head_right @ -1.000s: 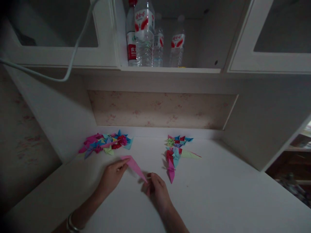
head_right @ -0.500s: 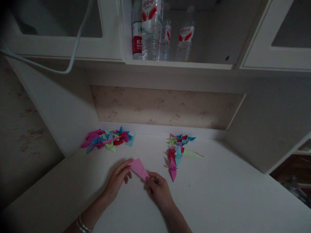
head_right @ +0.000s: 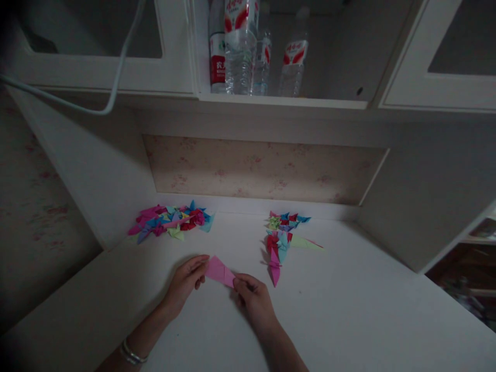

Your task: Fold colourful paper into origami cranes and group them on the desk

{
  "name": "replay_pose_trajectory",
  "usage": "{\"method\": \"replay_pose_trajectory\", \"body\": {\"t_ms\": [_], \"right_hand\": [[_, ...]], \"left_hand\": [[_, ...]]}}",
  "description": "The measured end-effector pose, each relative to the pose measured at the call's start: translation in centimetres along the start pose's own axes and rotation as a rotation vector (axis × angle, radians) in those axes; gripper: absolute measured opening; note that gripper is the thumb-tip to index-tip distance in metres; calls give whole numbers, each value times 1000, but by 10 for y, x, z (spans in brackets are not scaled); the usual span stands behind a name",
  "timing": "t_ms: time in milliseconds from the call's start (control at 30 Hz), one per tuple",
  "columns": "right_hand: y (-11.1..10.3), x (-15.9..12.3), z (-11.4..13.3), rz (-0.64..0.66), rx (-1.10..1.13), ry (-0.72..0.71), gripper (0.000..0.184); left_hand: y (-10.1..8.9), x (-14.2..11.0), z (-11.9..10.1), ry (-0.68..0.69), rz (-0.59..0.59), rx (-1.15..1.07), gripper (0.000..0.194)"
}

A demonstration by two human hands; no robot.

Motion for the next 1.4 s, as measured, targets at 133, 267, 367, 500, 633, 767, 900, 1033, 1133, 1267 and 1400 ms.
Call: {"method": "replay_pose_trajectory", "body": {"t_ms": [133, 267, 367, 500, 633, 767, 900, 1033, 1133, 1267, 1400], "right_hand": [[-5, 1, 3, -57, 26, -20, 37], [-9, 1, 4, -121, 96, -12, 38], [-13, 0, 4, -155, 142, -26, 40], [-20, -1, 4, -193, 140, -42, 40], [-19, -1, 5, -171, 165, -15, 37], [-16, -2, 5, -164, 191, 9, 39], [-17, -1, 1, -176, 192, 38, 38], [-16, -1, -1, -171, 193, 53, 37], [-14, -2, 0, -157, 203, 62, 38], [-11, -4, 2, -153, 216, 78, 42], [-12, -3, -1, -155, 248, 84, 43]], "left_hand": [[2, -2, 0, -45, 6, -19, 42], [5, -5, 3, -90, 15, -84, 43], [6, -7, 6, -105, 20, -117, 46], [7, -8, 7, -86, 27, -126, 41], [12, -10, 11, -116, 49, -167, 38], [19, -11, 16, -167, 78, -228, 39], [20, -10, 17, -169, 96, -254, 39], [19, -9, 20, -179, 94, -252, 40], [19, -9, 20, -174, 102, -248, 40], [20, -11, 18, -173, 108, -243, 39], [20, -14, 12, -151, 103, -211, 40]]}}
Point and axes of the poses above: each hand's wrist, its own x-axis towards the middle knuckle, its own y-axis out of the palm, z = x × y, the point moved 9 cm from there along x, towards the middle knuckle, and after that the axes turned 5 degrees about x, right-handed, at the moved point
